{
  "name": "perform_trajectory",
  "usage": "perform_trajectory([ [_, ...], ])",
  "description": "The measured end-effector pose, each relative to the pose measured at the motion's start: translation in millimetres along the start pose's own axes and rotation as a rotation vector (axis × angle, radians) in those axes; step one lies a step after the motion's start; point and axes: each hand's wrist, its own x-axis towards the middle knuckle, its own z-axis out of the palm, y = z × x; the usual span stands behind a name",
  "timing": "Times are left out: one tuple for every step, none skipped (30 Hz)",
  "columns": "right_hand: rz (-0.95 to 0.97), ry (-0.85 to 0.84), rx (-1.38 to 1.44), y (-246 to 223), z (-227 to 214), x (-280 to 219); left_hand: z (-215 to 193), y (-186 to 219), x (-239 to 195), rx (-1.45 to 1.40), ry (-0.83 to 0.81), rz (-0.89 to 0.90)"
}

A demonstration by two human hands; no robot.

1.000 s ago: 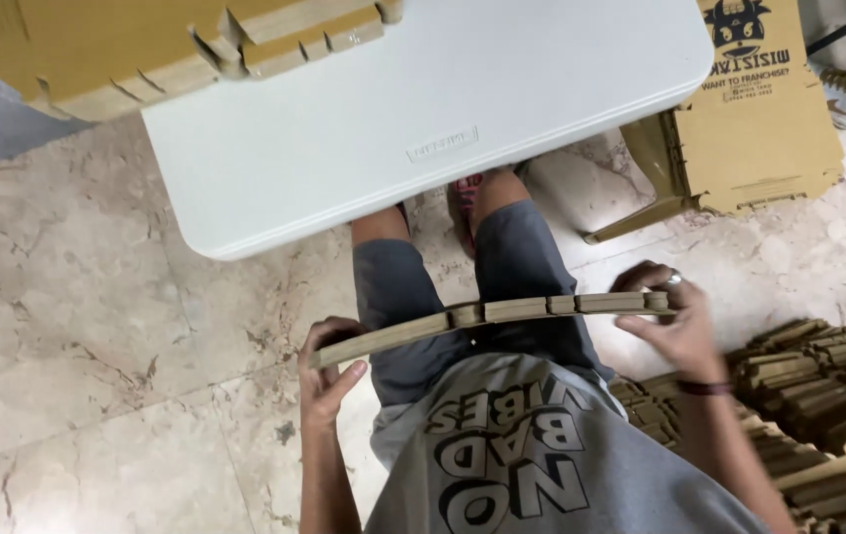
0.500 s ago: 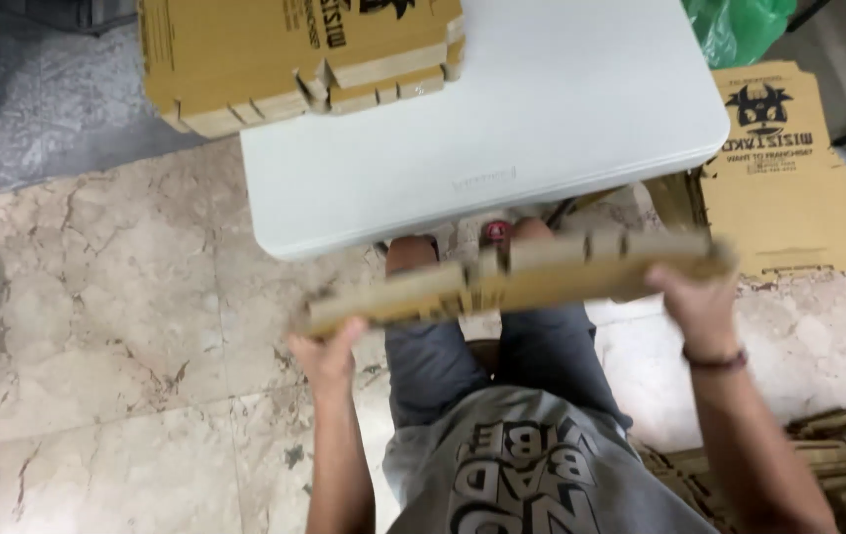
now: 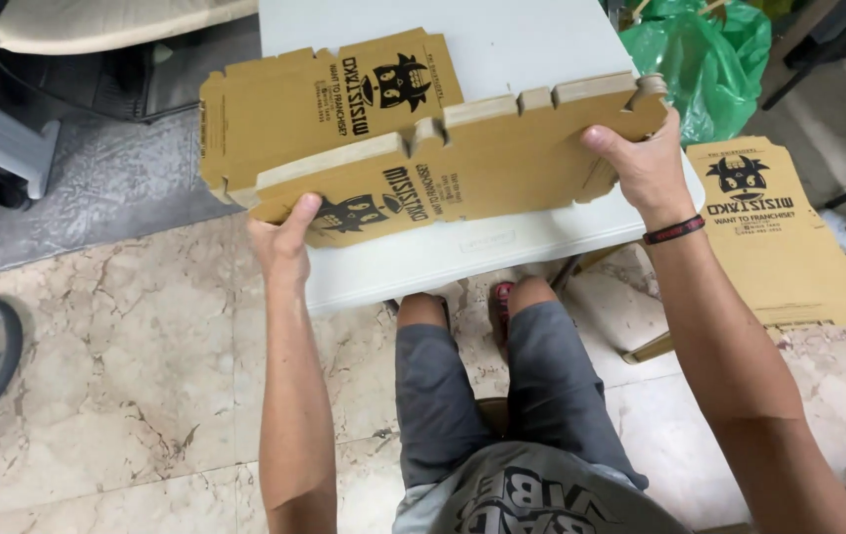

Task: Folding flat cardboard templates into boxes and stacking them on a table.

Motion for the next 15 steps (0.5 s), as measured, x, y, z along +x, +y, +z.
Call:
perform_trajectory([
  [0.008,-0.073,-0.021,-7,1,0,-7,-4,1,0.048,-0.033,-0.053],
  [0.011,-0.069,-0.024,-8,1,2,-9,-3,3,0.046,-0.038,-0.057],
  [0.010,-0.094,-0.029,-9,2,4,-11,-2,5,-0.014,-0.142,0.012],
  [0.008,-0.118,-0.033,-10,3,6,-14,1,7,-0.074,-0.246,0.081],
  [0.011,-0.114,-0.036,-13,6,6,-15,-11,6,-0.076,-0.251,0.078],
  [-0.004,-0.112,-0.014,-16,9,8,-14,-22,6,-0.111,-0.211,0.066],
  [-0.020,-0.109,0.007,-19,11,10,-13,-33,7,-0.145,-0.171,0.053],
  [-0.023,-0.104,0.004,-8,8,12,-9,-25,5,-0.149,-0.177,0.056],
  [-0.041,-0.066,0.038,3,5,14,-5,-17,4,-0.060,-0.109,-0.017],
  [-0.055,-0.033,0.074,14,3,15,-3,-8,0,0.032,-0.037,-0.094],
  [-0.054,-0.031,0.073,34,-5,14,4,1,-1,0.031,-0.039,-0.095],
  [-0.035,0.045,0.121,55,-11,15,10,11,-2,0.051,-0.042,-0.105],
  [-0.016,0.122,0.169,76,-17,15,14,22,-4,0.070,-0.045,-0.116],
  [-0.013,0.111,0.177,84,-21,16,15,23,-4,0.076,-0.033,-0.115],
  [-0.005,0.167,0.117,92,-24,17,15,24,-5,0.104,-0.052,-0.137],
])
